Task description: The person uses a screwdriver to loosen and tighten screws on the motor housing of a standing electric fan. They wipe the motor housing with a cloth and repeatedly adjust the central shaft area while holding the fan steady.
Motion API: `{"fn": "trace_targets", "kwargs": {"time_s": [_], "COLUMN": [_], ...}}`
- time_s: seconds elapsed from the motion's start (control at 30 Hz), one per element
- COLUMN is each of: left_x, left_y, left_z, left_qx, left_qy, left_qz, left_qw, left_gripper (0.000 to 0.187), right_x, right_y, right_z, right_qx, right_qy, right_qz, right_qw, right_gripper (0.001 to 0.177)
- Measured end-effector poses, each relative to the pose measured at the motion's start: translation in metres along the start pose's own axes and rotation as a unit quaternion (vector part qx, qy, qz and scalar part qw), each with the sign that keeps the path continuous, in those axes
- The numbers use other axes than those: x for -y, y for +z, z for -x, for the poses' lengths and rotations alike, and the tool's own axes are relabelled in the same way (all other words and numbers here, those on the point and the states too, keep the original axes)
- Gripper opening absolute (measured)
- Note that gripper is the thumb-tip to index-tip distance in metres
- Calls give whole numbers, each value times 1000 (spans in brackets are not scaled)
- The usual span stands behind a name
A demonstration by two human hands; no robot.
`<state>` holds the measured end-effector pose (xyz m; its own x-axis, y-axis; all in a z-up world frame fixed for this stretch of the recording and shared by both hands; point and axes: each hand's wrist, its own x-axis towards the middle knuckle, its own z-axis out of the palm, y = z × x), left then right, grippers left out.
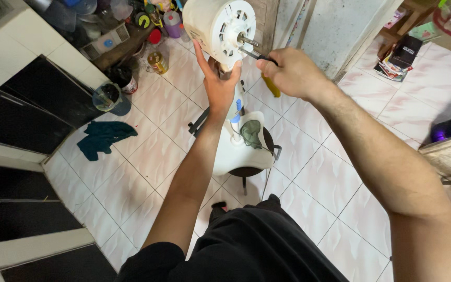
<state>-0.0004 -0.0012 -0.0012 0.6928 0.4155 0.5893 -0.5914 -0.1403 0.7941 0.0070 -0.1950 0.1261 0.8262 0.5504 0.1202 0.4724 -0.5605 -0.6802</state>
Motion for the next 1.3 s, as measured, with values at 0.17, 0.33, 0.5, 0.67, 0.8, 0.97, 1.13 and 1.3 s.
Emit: {"fn": "trace_targets", "kwargs": {"time_s": [0.17,0.33,0.5,0.67,0.8,0.97,1.13,1.3], "left_x": [1,1,1,-3,-1,6,-2,-20], "left_y": [0,-1,-2,-8,-10,-9,-4,3], "left_z": [1,-1,1,-1,-2,-5,-4,1], "left_qx": [11,14,35,51,50,40,27,10], "left_qy": [1,5,4,-1,-9,7,2,-29], "left_qz": [-3,-5,10,9,13,-8,-29,-65], "left_qw": [1000,1000,999,999,999,999,999,997], "left_gripper": [114,115,115,116,115,115,115,113], "right_x": [-5,-29,-45,-30,-25,-29,-41,-57], "right_y": [5,9,56,115,130,138,136,118], "right_z": [10,21,-2,-42,-58,-62,-63,-29], "right_qx": [-50,-125,-127,-231,-330,-355,-318,-255], "right_qy": [-113,-120,-56,-29,-80,-32,-29,-66], "right_qz": [166,173,-378,-536,-474,-470,-467,-454], "right_qw": [978,970,915,811,812,808,824,851], "right_gripper": [30,24,7,5,8,11,12,29]}}
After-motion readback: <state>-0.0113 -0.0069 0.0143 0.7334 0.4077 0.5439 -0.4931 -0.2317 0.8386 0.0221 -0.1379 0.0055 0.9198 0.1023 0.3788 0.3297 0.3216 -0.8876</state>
